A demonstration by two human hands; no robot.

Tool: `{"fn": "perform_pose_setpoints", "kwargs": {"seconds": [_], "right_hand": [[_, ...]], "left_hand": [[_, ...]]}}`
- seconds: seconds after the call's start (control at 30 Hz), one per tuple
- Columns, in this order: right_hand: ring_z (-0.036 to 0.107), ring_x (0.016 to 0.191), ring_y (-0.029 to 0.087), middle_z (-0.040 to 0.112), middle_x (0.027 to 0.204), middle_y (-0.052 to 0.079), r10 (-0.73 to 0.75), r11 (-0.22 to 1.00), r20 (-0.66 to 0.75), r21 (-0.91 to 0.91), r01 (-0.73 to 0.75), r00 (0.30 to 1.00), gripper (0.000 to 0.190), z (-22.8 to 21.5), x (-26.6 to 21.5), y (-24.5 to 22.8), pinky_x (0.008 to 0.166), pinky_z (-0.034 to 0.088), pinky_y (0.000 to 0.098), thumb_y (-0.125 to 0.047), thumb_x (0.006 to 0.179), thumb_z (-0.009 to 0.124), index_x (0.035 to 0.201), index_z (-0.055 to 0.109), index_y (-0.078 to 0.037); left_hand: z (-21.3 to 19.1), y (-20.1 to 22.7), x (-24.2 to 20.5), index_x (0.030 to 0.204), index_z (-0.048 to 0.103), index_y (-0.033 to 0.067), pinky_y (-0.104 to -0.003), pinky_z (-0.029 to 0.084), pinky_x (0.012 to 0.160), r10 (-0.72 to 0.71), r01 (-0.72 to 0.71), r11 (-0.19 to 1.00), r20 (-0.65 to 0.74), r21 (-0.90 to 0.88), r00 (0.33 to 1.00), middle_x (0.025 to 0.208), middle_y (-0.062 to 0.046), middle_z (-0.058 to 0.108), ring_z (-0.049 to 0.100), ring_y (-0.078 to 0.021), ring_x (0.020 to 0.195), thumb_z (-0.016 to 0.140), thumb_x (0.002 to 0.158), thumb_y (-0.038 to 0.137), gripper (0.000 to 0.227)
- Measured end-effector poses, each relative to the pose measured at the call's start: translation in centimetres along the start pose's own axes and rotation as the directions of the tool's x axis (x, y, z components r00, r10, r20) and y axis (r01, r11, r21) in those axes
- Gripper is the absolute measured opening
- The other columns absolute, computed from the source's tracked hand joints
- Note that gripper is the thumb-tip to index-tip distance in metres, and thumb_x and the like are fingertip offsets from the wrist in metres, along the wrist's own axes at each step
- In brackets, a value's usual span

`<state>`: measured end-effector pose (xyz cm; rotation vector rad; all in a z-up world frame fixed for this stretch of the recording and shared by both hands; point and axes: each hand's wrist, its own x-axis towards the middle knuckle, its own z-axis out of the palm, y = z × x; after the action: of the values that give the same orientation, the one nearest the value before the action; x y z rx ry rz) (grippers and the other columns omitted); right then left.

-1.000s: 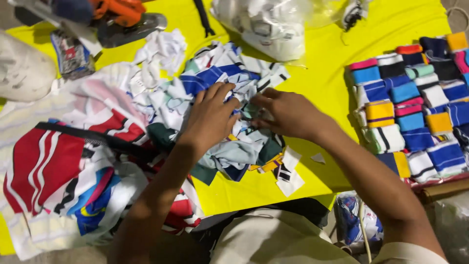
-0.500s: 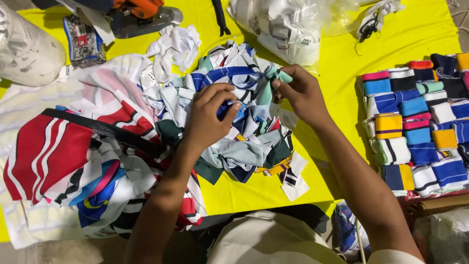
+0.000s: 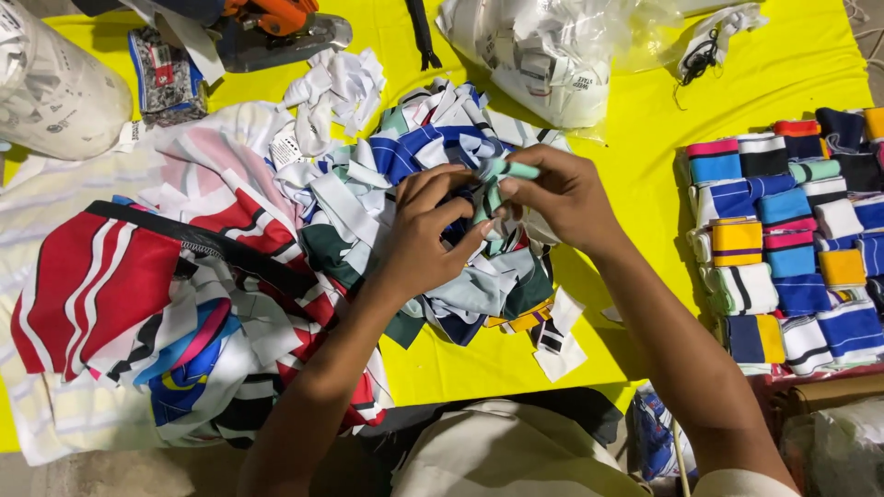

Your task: The person folds small pieces of fabric, likely socks, one by one on a yellow table. They pick up each item, fold it neatly, and place it into a growing stack on the right side of the frame.

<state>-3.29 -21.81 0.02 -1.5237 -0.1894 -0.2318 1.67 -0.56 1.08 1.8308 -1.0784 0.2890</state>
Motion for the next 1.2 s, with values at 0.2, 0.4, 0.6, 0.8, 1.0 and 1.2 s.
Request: {"fn": "perform_pose_setpoints", "kwargs": {"seconds": [0.2, 0.4, 0.6, 0.8, 1.0, 1.2], "right_hand": [[0.073, 0.078, 0.027, 0.066, 0.089, 0.020, 0.087, 0.996, -0.040, 0.002, -0.087, 0.995, 0.016, -1.9, -0.2, 1.7, 0.074, 0.067, 0.0453, -0.007, 0.108, 0.057, 0.114, 0.069, 0.003], [0.073, 0.082, 0.025, 0.064, 0.093, 0.017, 0.089, 0.996, -0.123, -0.007, -0.091, 0.988, 0.020, -0.6, -0.1, -0.1, 0.082, 0.066, 0.0444, -0.011, 0.110, 0.054, 0.121, 0.067, -0.001], [0.074, 0.096, 0.024, 0.067, 0.105, 0.015, -0.069, 0.992, -0.191, 0.094, 0.088, 0.979, 0.023, 0.0, 0.0, -0.9, 0.087, 0.065, 0.0364, -0.005, 0.111, 0.050, 0.130, 0.062, -0.001], [0.048, 0.141, 0.048, 0.055, 0.145, 0.030, -0.125, 0.992, 0.013, -0.031, 0.125, 0.992, 0.041, 3.0, -0.2, -3.9, 0.116, 0.037, 0.0684, -0.016, 0.108, 0.056, 0.146, 0.052, -0.001], [0.074, 0.091, 0.042, 0.072, 0.100, 0.025, -0.006, 0.988, 0.194, -0.150, 0.036, 0.981, 0.039, 3.4, -1.1, -0.9, 0.087, 0.059, 0.0548, 0.001, 0.092, 0.072, 0.130, 0.067, 0.004], [0.067, 0.069, 0.008, 0.077, 0.093, 0.002, -0.049, 0.951, 0.149, -0.294, 0.092, 0.988, 0.021, 2.7, -0.9, -2.9, 0.056, 0.050, 0.0189, -0.021, 0.109, 0.056, 0.112, 0.074, -0.009]], "left_hand": [[-0.7, -2.5, -0.9, 0.062, 0.052, 0.0099, -0.046, 0.042, 0.099, -0.047, 0.042, 0.997, -0.068, -0.068, 0.997, 0.096, -0.006, 0.073, 0.068, -0.0311, 0.109, 0.071, 0.088, 0.017, 0.033], [-0.5, -2.4, -1.2, 0.060, 0.048, 0.0163, -0.034, 0.051, 0.072, -0.201, 0.182, 0.950, -0.053, -0.254, 0.978, 0.071, -0.002, 0.071, 0.072, -0.0259, 0.069, 0.073, 0.084, 0.007, 0.036], [-0.9, -2.1, -1.4, 0.087, 0.048, 0.0088, -0.030, 0.053, 0.072, -0.298, 0.252, 0.672, 0.058, -0.696, 0.953, 0.090, -0.009, 0.067, 0.062, -0.0134, 0.082, 0.069, 0.099, 0.009, 0.024], [-2.6, -0.8, 0.0, 0.102, 0.054, 0.0044, -0.038, 0.068, 0.072, -0.400, 0.292, 0.372, 0.132, -0.881, 0.907, 0.098, -0.009, 0.061, 0.068, -0.0177, 0.087, 0.066, 0.099, 0.010, 0.013], [-1.9, -3.5, -0.8, 0.139, 0.048, -0.0030, -0.048, 0.061, 0.099, -0.341, 0.163, 0.473, -0.009, -0.866, 0.940, 0.139, -0.023, 0.055, 0.065, -0.0321, 0.118, 0.059, 0.105, 0.006, 0.037], [-5.3, -0.5, 1.0, 0.159, 0.029, -0.0053, -0.040, 0.066, 0.103, -0.425, 0.207, 0.519, -0.040, -0.829, 0.904, 0.170, -0.024, 0.027, 0.067, -0.0305, 0.112, 0.049, 0.107, -0.007, 0.055]]}}
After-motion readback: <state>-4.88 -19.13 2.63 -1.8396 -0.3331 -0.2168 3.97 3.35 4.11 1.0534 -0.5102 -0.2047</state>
